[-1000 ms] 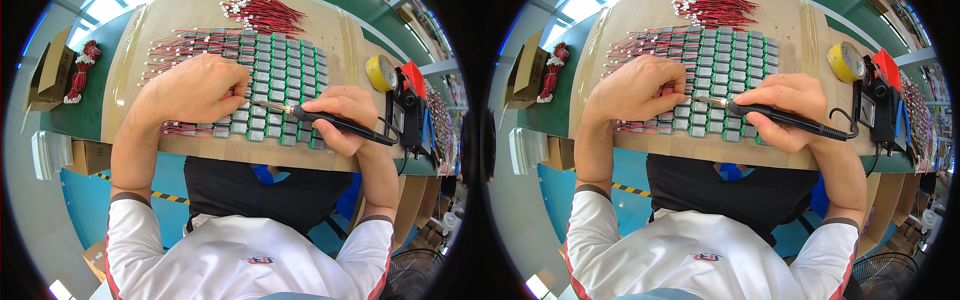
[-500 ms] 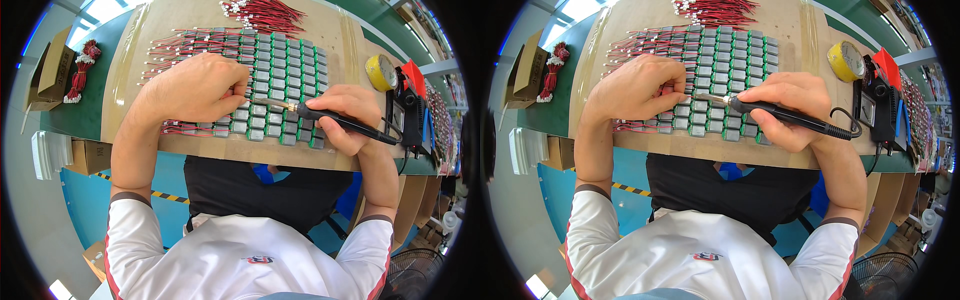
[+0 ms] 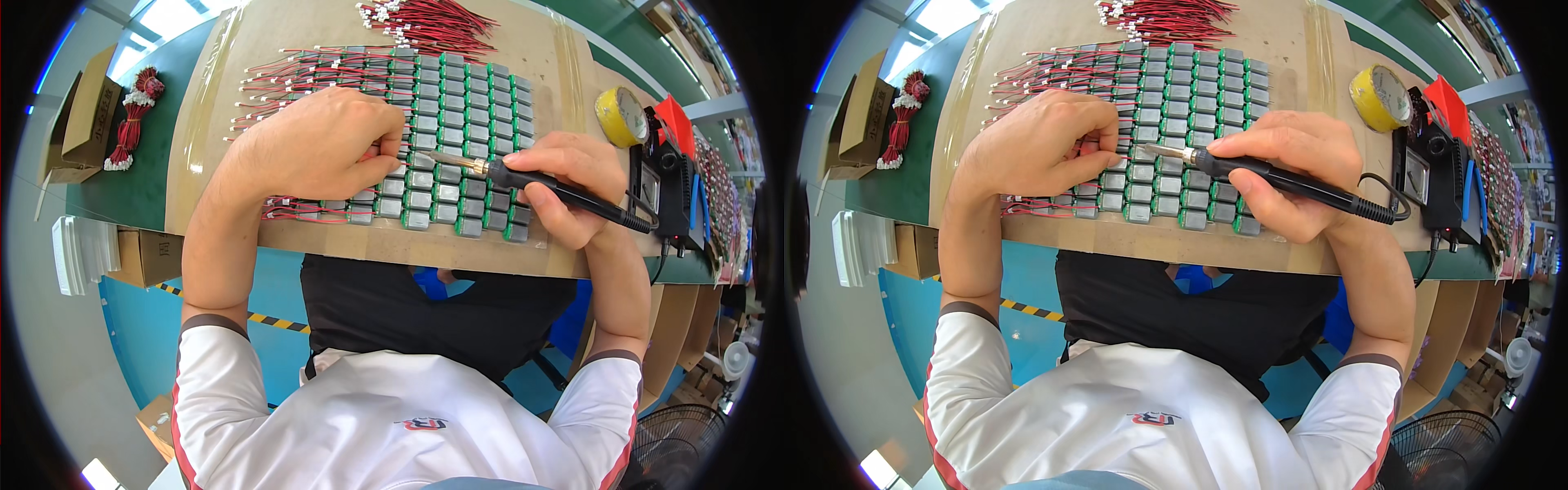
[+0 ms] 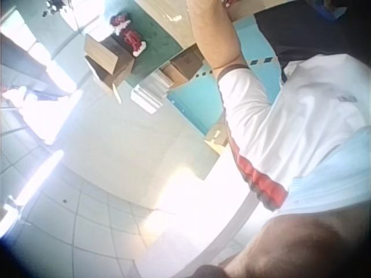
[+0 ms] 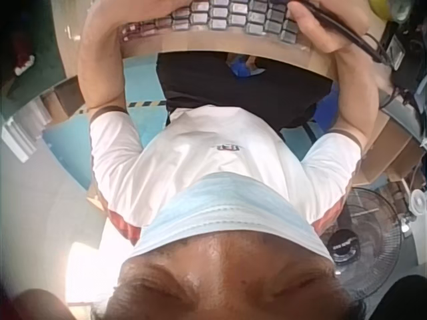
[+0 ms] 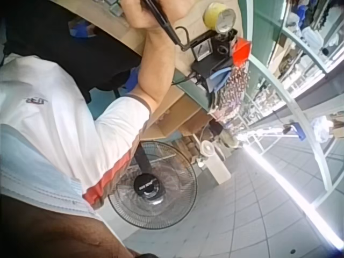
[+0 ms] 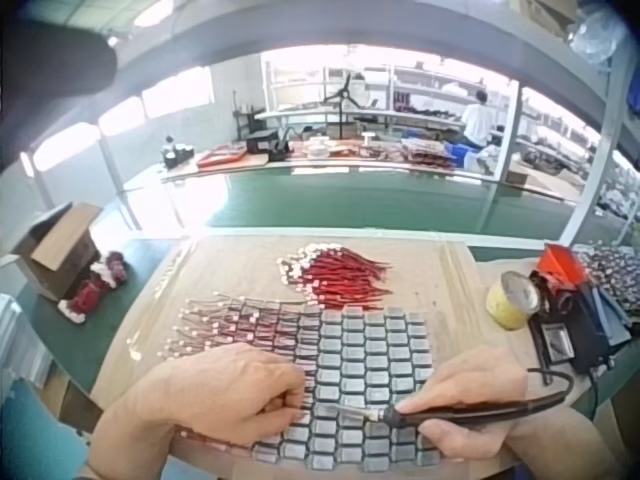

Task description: Soldering wires onto small electronic components arranged in a grid at a factory workbench.

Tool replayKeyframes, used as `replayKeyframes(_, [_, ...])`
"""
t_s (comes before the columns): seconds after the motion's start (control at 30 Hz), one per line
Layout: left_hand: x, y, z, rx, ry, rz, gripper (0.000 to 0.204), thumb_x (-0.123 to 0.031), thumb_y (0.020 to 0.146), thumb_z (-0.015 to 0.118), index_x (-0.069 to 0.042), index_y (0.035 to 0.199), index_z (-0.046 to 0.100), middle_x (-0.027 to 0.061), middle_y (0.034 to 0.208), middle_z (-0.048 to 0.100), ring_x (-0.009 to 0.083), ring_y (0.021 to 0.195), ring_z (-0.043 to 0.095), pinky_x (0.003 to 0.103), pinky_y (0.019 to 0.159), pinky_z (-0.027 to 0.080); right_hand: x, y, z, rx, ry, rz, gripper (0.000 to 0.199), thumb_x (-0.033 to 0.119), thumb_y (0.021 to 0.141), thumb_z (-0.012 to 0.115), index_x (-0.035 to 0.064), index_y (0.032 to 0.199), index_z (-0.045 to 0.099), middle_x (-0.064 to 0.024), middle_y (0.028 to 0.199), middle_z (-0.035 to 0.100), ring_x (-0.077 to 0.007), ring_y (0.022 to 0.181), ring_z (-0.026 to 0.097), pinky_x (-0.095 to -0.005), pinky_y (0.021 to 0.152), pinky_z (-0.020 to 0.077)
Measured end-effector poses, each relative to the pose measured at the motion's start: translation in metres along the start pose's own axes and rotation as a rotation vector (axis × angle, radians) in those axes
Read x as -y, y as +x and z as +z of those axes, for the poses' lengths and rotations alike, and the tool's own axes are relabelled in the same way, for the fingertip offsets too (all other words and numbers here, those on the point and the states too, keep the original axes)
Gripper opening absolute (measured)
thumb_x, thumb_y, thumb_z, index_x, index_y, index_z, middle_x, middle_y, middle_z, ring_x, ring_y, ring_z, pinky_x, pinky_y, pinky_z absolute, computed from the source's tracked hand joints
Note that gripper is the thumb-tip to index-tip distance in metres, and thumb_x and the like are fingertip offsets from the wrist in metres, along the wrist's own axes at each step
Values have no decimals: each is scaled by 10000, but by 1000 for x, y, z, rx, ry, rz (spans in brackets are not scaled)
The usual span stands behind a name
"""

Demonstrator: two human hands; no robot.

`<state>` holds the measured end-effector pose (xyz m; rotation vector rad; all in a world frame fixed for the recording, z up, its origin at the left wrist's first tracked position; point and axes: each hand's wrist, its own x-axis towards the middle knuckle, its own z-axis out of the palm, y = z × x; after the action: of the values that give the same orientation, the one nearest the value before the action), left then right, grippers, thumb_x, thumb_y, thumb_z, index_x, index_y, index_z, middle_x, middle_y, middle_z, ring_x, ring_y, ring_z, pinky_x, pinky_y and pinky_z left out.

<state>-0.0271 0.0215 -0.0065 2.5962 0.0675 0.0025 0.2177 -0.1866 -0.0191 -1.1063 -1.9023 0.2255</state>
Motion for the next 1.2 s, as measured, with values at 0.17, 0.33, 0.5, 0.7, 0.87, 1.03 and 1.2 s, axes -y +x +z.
replayKeyframes(0.17, [0, 0, 0, 5, -1, -3, 184, -136, 878, 751, -16, 861, 612, 127, 770, 636, 355, 725, 624, 443, 670, 492, -3, -1, 0, -24, 5, -3, 288, 21, 795, 684, -50, 1064, 760, -89, 727, 723, -201, 602, 671, -299, 542, 499])
replayKeyframes(0.33, [0, 1, -1, 22, -10, -25, 186, -133, 875, 755, -16, 860, 611, 122, 769, 635, 346, 723, 624, 436, 667, 491, -1, 0, 1, -67, -14, 11, 280, 14, 794, 719, -48, 1062, 769, -109, 757, 724, -217, 589, 656, -315, 519, 487])
replayKeyframes(0.5, [0, 1, -1, 17, -9, -17, 191, -135, 875, 760, -16, 859, 611, 120, 772, 634, 343, 723, 622, 432, 666, 493, 1, 0, 2, -111, -87, 68, 263, 8, 830, 730, -34, 1086, 776, -91, 745, 708, -201, 612, 655, -301, 549, 483])
replayKeyframes(0.7, [-2, 1, -1, 20, -8, -21, 191, -139, 877, 761, -18, 863, 614, 120, 783, 639, 340, 730, 625, 432, 676, 498, 1, -1, 7, -197, -90, 189, 249, 12, 887, 736, -27, 1129, 778, -79, 749, 698, -164, 643, 649, -280, 569, 474])
replayKeyframes(0.87, [-2, 1, -2, 21, -7, -11, 188, -139, 875, 760, -18, 867, 617, 117, 790, 643, 338, 739, 629, 429, 687, 503, -3, 2, 10, -255, -51, 172, 248, 33, 926, 743, -29, 1165, 772, -74, 758, 702, -137, 615, 638, -267, 564, 469])
replayKeyframes(1.03, [-3, 0, -4, 25, -8, -26, 186, -141, 874, 770, -19, 882, 630, 119, 792, 651, 337, 741, 639, 424, 690, 512, -7, 4, 9, -287, -75, 163, 250, 30, 948, 735, -26, 1189, 766, -73, 773, 706, -122, 594, 633, -258, 555, 462])
replayKeyframes(1.2, [-9, 1, -8, 1, -1, -8, 227, -170, 865, 805, -22, 912, 640, 120, 776, 663, 324, 742, 673, 402, 683, 532, -15, 2, 6, -341, -82, 155, 245, 7, 937, 741, -21, 1179, 773, -58, 743, 685, -116, 587, 622, -259, 548, 456])
